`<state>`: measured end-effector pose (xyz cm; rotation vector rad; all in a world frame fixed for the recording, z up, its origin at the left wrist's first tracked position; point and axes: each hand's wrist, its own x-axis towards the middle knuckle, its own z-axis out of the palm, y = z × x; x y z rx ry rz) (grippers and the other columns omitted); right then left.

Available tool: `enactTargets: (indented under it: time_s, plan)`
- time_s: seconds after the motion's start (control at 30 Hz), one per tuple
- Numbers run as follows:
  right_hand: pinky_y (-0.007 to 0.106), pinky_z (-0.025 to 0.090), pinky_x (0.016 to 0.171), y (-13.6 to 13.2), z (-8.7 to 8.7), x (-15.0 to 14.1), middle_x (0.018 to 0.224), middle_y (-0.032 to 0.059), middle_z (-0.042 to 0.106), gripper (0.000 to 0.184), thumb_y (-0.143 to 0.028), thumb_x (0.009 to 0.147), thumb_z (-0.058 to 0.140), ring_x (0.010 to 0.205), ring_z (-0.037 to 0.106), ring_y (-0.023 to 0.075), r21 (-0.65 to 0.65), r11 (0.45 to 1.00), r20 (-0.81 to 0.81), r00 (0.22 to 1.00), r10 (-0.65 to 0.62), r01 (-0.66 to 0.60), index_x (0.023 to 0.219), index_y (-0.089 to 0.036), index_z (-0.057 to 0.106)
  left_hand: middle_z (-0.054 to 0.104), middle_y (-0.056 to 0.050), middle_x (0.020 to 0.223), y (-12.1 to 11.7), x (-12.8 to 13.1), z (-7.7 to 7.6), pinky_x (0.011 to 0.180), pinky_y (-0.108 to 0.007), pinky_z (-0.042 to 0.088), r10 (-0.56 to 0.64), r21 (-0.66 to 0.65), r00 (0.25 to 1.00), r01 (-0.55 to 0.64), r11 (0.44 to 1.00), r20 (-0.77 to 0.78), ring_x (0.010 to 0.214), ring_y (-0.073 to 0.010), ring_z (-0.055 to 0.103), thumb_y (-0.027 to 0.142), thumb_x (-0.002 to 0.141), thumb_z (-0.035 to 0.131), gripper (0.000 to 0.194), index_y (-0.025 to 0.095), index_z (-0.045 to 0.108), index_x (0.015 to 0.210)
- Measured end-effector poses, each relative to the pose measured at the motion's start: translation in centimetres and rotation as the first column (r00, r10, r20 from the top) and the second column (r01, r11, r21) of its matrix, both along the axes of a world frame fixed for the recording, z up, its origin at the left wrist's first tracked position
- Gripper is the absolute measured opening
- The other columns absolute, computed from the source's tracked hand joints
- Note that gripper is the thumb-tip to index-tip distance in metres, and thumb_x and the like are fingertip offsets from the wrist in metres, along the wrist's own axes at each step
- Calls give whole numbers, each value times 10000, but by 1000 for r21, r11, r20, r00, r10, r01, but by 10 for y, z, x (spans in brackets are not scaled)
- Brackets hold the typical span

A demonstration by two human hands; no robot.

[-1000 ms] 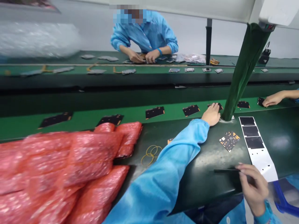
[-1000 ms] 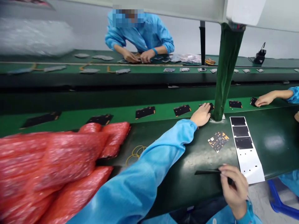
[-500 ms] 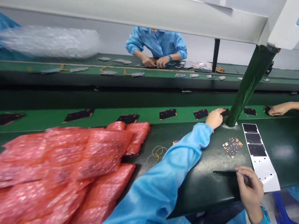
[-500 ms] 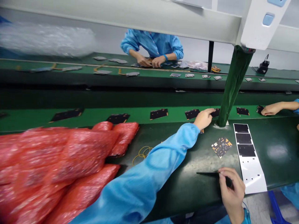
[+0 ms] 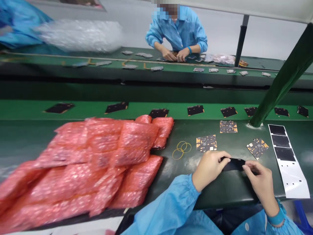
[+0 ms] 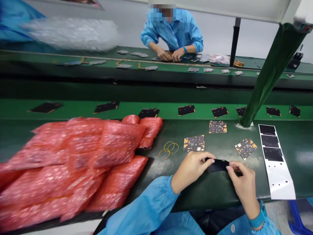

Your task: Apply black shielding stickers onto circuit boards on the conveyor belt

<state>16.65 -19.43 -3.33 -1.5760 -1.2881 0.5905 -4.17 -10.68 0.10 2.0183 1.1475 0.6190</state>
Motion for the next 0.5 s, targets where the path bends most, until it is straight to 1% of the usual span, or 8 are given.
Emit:
enactTargets:
  time_s: [0.03,0.1,0.17,0.2,0.27,0.33,0.4,0.5]
  plan:
    - [280,639,679,0,2,0,779,33,812,182,-404,909,750,666,780,200,-23,1000,22,1000,5,-5,859,-239,808,841,10,927,1,-3,-1,786,-267,594,-11,-14,1000,11,1000,7,761,-166,774,213,955,676,180,258,834,1025]
    - [275,617,664,0,5,1,715,21,789,223,-424,907,738,626,755,190,-63,998,31,999,-18,20,791,-241,790,840,-6,1056,8,-14,-4,846,-289,621,-6,5,1000,6,1000,2,873,-180,793,237,967,650,304,277,784,1236]
    - [272,608,654,1,9,2,701,23,781,231,-440,890,743,624,749,191,-102,993,-24,998,-58,56,794,-234,787,777,-60,1303,20,-32,-8,1018,-375,607,41,117,997,-33,993,-62,1140,-232,758,271,962,655,485,266,655,1447]
    - [271,606,647,1,10,4,692,25,776,234,-446,877,750,626,748,193,-123,990,-68,995,-75,67,792,-230,783,712,-94,1421,27,-42,-11,1111,-438,564,73,188,991,-50,981,-116,1280,-268,693,286,951,669,565,246,592,1509]
    - [270,602,634,1,13,7,676,27,766,235,-449,850,769,626,743,195,-157,985,-159,983,-95,70,787,-223,773,599,-147,1549,41,-60,-17,1218,-534,464,112,279,966,-44,959,-233,1438,-327,556,288,923,699,658,194,530,1552]
    - [268,596,630,0,17,11,674,29,761,227,-441,827,789,625,736,191,-176,982,-221,970,-104,65,784,-220,767,592,-165,1537,45,-70,-22,1220,-545,454,95,274,947,-7,962,-307,1430,-339,537,254,906,713,706,165,491,1570]
    - [269,591,629,-2,22,14,670,30,756,219,-427,815,805,619,728,186,-192,980,-253,963,-94,45,771,-218,760,615,-148,1498,34,-69,-26,1197,-514,478,38,250,946,46,967,-322,1381,-321,557,226,906,721,730,177,461,1587]
    - [274,588,618,-6,30,14,638,23,736,213,-408,808,812,592,713,181,-208,978,-293,954,-56,-6,744,-216,748,629,-123,1442,-5,-55,-26,1121,-485,531,-49,235,938,136,963,-342,1310,-315,586,276,900,778,751,239,465,1581]
